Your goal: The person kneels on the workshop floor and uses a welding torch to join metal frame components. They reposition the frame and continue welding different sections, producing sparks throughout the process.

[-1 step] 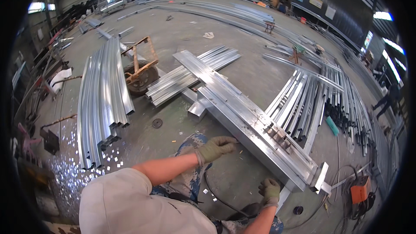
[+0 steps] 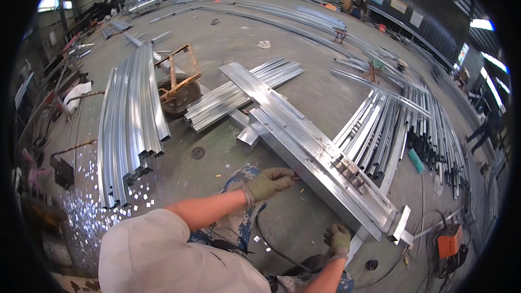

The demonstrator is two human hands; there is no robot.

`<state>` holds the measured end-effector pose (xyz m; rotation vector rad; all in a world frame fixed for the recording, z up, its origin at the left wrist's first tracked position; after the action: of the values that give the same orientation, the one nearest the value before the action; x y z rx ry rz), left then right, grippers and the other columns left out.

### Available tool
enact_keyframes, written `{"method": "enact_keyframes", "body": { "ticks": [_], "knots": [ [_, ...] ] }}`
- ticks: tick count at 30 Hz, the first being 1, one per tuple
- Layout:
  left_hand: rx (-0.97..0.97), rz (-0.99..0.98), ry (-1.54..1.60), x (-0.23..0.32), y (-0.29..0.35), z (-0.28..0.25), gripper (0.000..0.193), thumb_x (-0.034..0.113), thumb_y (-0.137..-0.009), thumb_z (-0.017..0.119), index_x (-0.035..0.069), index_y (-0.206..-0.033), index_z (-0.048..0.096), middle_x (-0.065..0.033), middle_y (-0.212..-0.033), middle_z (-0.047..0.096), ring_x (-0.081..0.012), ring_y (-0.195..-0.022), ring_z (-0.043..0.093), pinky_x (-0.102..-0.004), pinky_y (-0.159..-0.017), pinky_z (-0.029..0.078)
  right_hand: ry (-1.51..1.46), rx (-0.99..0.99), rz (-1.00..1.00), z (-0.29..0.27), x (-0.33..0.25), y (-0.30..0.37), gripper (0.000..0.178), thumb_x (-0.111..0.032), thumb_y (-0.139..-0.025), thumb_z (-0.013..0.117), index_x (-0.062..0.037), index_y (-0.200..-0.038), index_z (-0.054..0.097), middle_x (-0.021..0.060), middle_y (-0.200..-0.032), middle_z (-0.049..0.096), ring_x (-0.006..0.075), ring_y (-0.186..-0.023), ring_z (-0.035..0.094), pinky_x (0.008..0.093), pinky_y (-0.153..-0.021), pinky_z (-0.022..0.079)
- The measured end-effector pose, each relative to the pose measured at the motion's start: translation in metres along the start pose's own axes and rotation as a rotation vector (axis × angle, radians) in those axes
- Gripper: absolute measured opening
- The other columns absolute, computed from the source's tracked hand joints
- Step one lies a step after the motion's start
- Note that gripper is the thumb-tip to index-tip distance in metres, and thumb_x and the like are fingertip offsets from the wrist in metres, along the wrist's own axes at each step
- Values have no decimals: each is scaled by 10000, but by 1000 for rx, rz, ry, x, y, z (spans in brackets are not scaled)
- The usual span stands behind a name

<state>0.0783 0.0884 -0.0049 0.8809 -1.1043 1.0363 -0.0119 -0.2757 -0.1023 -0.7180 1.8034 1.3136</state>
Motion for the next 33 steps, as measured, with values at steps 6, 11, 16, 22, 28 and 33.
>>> {"method": "enact_keyframes", "body": {
  "ticks": [6, 11, 16, 22, 28, 33],
  "knots": [
    [312, 156, 9, 50, 50, -85, 494, 241, -1048, 707, 32, -1474, 567, -62, -1200, 731, -145, -1085, 696, -285, -897, 554, 30, 10, 44, 7, 8, -3, 432, -248, -948, 698, -33, -1316, 627, 132, -1006, 746, 240, -722, 724, 387, -596, 599],
    [553, 179, -290, 60, 98, -178, 604, 335, -990, 709, 19, -1481, 554, -116, -1195, 737, -218, -1109, 701, -305, -947, 540, 21, 3, 52, 4, 20, -9, 387, -246, -933, 710, -58, -1261, 626, 110, -936, 711, 232, -656, 671, 372, -542, 542],
    [944, -74, -1368, 103, 167, -260, 695, 426, -959, 658, 52, -1522, 496, -203, -1416, 612, -394, -1344, 556, -500, -1135, 430, -52, -12, 66, 5, 23, -8, 200, -193, -916, 712, -84, -1060, 628, 70, -804, 628, 182, -560, 567, 314, -459, 415],
    [1064, -313, -1655, 109, 213, -340, 727, 403, -909, 692, 73, -1522, 483, -195, -1516, 506, -425, -1443, 428, -554, -1158, 381, -46, -49, 115, 13, 28, -16, 148, -169, -929, 699, -97, -1024, 611, 62, -773, 602, 173, -531, 538, 307, -427, 362],
    [924, -567, -1580, 104, 188, -379, 810, 464, -854, 730, 87, -1530, 490, -197, -1410, 542, -401, -1353, 503, -537, -1085, 431, 65, -27, 141, 5, 41, -34, 309, -240, -935, 696, -114, -1207, 623, 87, -876, 675, 235, -611, 617, 392, -512, 488],
    [977, -671, -1604, 89, 166, -399, 838, 485, -850, 757, 120, -1551, 479, -226, -1504, 482, -467, -1371, 494, -571, -1078, 430, 129, -1, 128, -7, 49, -43, 366, -265, -924, 698, -108, -1248, 633, 100, -921, 703, 250, -637, 648, 416, -532, 515]
  ]
}}
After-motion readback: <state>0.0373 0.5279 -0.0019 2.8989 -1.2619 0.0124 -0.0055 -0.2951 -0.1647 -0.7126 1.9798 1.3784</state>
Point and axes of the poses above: each hand's wrist, its own y-axis away from the middle knuckle, its own z-axis out of the palm, x = y × z, the point moved 9 cm from there along -y, towards the middle knuckle
